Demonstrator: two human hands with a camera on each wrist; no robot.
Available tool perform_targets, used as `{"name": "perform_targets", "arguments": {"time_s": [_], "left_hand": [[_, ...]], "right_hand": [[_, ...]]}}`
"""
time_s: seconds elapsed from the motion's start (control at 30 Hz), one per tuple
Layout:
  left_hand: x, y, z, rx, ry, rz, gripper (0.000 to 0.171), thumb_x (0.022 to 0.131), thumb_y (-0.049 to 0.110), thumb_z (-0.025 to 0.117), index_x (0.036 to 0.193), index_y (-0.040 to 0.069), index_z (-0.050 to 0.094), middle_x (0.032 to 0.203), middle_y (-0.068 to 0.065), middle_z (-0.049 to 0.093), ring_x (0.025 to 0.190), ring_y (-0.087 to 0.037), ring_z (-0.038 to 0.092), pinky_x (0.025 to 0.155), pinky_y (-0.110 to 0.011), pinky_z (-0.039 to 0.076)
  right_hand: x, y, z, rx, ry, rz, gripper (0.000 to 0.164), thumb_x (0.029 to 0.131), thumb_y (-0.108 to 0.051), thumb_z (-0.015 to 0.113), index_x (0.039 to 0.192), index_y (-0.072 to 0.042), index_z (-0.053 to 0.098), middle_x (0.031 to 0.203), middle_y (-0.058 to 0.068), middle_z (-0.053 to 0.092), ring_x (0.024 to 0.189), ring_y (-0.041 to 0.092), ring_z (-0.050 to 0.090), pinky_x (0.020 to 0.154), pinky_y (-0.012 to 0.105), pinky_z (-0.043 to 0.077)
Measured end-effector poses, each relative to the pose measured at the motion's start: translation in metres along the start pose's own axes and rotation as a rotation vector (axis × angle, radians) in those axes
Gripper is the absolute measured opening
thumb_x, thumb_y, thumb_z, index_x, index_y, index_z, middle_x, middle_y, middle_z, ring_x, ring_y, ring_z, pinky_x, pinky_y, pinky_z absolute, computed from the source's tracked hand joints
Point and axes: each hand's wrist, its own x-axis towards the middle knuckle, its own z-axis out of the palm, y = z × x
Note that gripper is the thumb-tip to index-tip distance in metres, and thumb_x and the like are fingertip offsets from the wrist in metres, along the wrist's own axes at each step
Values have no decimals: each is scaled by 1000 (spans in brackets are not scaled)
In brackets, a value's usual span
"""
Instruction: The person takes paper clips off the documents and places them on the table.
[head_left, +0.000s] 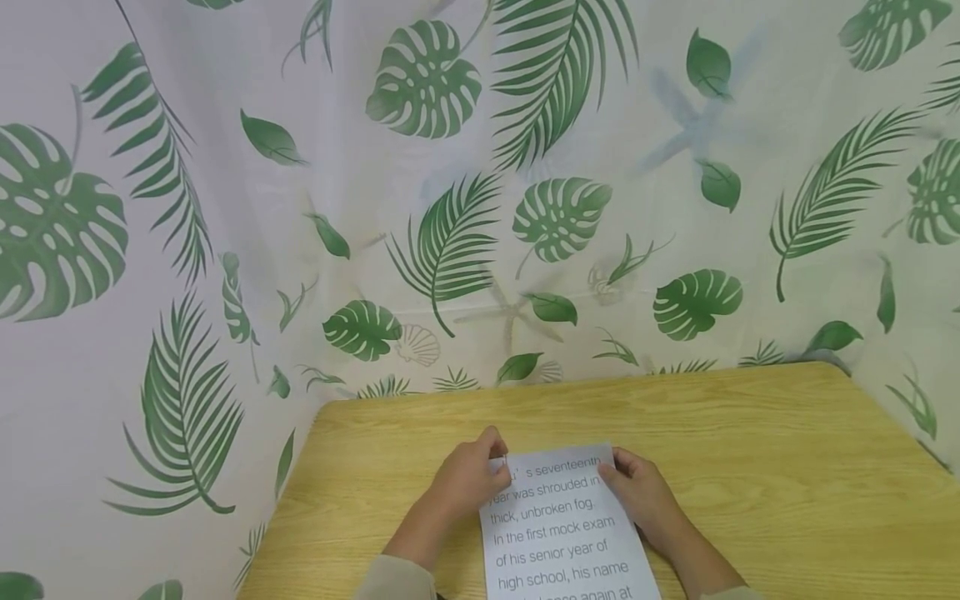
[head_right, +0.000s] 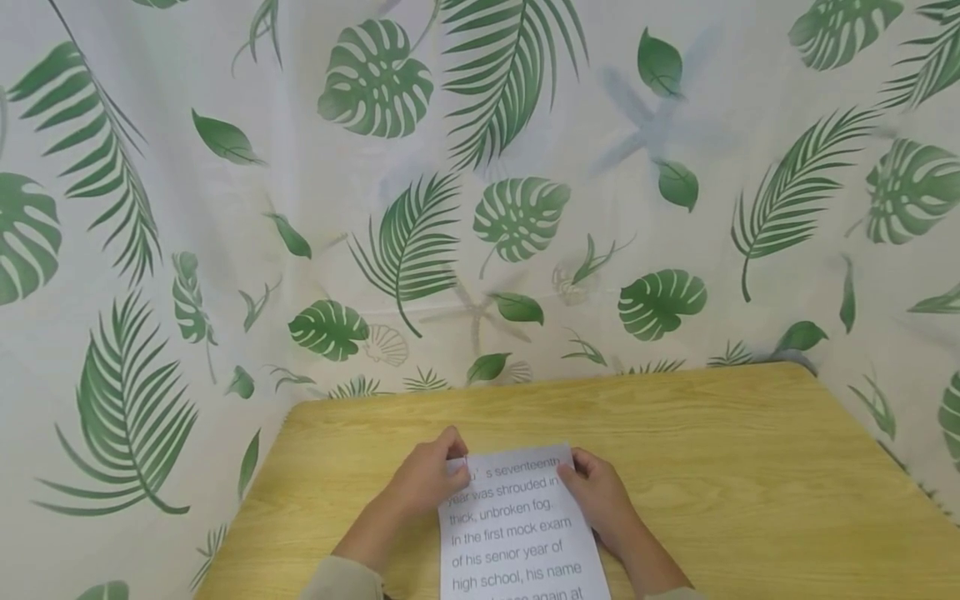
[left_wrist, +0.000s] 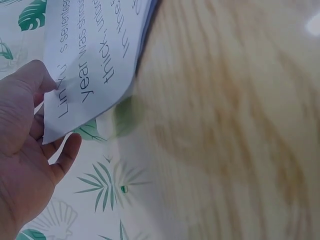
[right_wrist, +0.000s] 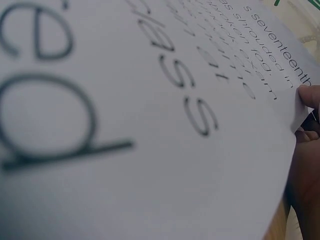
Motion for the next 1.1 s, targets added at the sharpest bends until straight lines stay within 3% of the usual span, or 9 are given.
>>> {"name": "perform_targets", "arguments": {"time_s": [0.1,0.3,0.53,0.67,1.1], "left_hand": [[-1,-4,-1,-7,1,-1,21,101,26,69,120,22,61,138,-11,75,124,-32,75,104,-48,60],[-5,-14,-7,-32,5,2,18,102,24,68,118,24,60,131,-12,77,104,-24,74,88,-41,59],[-6,-29,-13,-48,21,21,17,102,21,66,118,23,63,109,0,78,83,-12,64,74,-30,52],[-6,-36,-19,-59,37,20,17,101,19,67,117,22,65,100,5,74,83,-11,63,74,-29,52],[-11,-57,-27,-94,63,6,17,100,16,71,114,21,65,98,5,75,84,-11,63,74,-27,52]], "right_hand": [[-1,-1,0,-5,-1,-6,53,113,-22,55,161,0,45,151,20,63,123,21,70,94,17,58],[-2,-3,0,-21,4,-6,53,113,-22,54,161,-1,46,154,20,62,131,28,67,99,18,58],[-1,-2,0,-27,7,-1,53,113,-24,55,160,-2,47,149,18,65,122,20,70,93,14,56],[0,-1,-1,-37,7,3,54,113,-25,55,161,-3,46,150,17,65,123,20,70,93,14,56],[1,1,0,-27,1,-4,54,113,-24,54,163,-4,44,157,20,59,129,24,69,94,16,58]]}}
